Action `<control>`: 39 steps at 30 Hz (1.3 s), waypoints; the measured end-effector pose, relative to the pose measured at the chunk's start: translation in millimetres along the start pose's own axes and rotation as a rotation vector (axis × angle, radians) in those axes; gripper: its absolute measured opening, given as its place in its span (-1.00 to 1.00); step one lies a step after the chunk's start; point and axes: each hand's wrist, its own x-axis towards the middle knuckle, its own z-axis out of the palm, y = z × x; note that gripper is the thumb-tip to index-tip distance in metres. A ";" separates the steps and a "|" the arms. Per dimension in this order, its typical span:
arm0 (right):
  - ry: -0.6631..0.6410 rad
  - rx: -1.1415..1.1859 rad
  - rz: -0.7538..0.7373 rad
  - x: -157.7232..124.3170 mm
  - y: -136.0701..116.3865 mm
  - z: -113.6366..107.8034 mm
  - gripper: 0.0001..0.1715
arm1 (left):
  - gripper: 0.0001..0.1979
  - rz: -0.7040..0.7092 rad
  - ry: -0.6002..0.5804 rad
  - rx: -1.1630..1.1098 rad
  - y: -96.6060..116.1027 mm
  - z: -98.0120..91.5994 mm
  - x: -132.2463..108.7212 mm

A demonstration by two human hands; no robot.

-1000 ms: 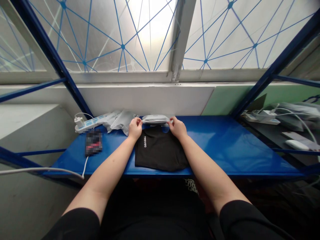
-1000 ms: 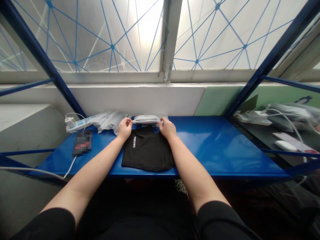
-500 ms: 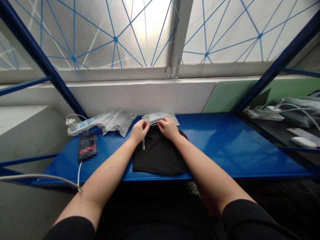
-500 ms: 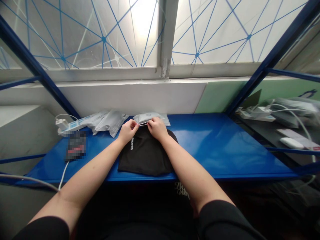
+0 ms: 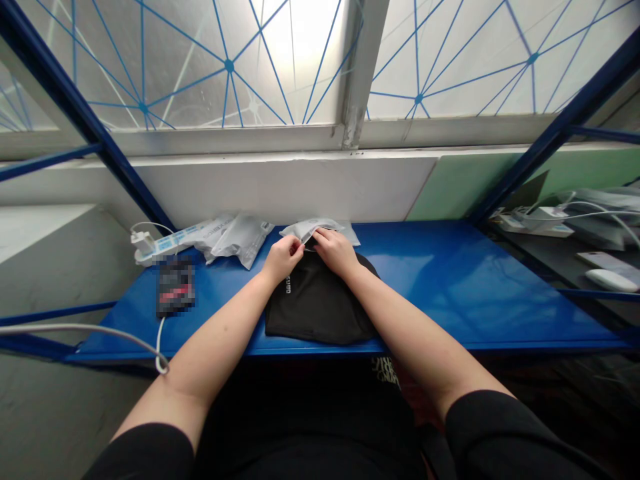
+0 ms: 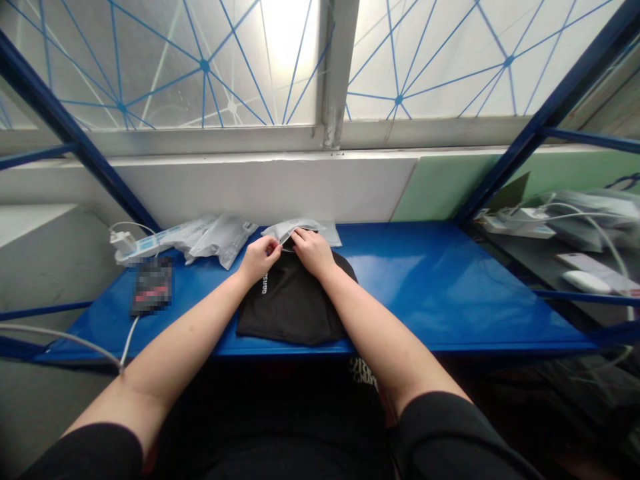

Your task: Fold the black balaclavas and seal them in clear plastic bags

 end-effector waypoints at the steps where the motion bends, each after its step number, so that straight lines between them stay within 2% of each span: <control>1: -0.030 0.000 0.009 -0.2 -1.5 0.0 -0.48 | -0.85 0.027 -0.013 -0.012 1.2 0.2 -0.1; 4: -0.146 -0.027 0.091 -0.1 -6.1 -0.5 -0.43 | -0.88 0.101 -0.063 -0.043 5.0 1.0 -0.8; 7: -0.236 -0.094 0.181 0.5 -10.1 -1.8 -0.48 | -0.90 0.126 -0.074 -0.032 8.0 2.4 -1.7; 10: -0.243 -0.118 0.197 0.5 -12.3 -3.1 -0.52 | -0.96 0.099 -0.052 0.027 10.5 4.4 -2.5; 13: -0.217 -0.092 0.206 -0.3 -12.3 -4.0 -0.50 | -0.84 0.072 -0.020 0.115 11.9 6.1 -2.5; 16: -0.189 -0.058 0.230 -0.6 -9.5 -5.1 -0.45 | -0.83 0.042 0.028 0.168 8.9 6.4 -1.1; 19: -0.160 -0.017 0.238 -0.5 -4.9 -6.8 -0.41 | -0.87 -0.071 0.079 0.161 -0.1 4.8 1.1; 22: -0.133 0.026 0.225 -1.2 -2.8 -7.8 -0.40 | -0.92 -0.274 0.103 0.043 -10.9 3.0 3.4; 26: -0.090 0.066 0.218 -2.8 -6.3 -7.5 -0.42 | -0.74 -0.469 0.153 -0.302 -18.6 3.4 5.3; 28: -0.072 0.082 0.199 -3.2 -8.5 -7.5 -0.41 | -0.65 -0.524 0.184 -0.425 -19.7 4.6 5.3; 31: -0.079 0.102 0.149 -3.5 -9.9 -7.7 -0.38 | -0.57 -0.582 0.202 -0.489 -21.4 6.8 4.8; 36: -0.077 0.202 0.065 -5.1 -6.8 -4.2 -0.34 | -0.59 -0.638 0.174 -0.574 -28.3 10.8 7.0; 39: -0.013 0.399 -0.034 -5.8 -3.2 0.2 -0.31 | -0.62 -0.704 0.205 -0.588 -33.3 10.4 9.7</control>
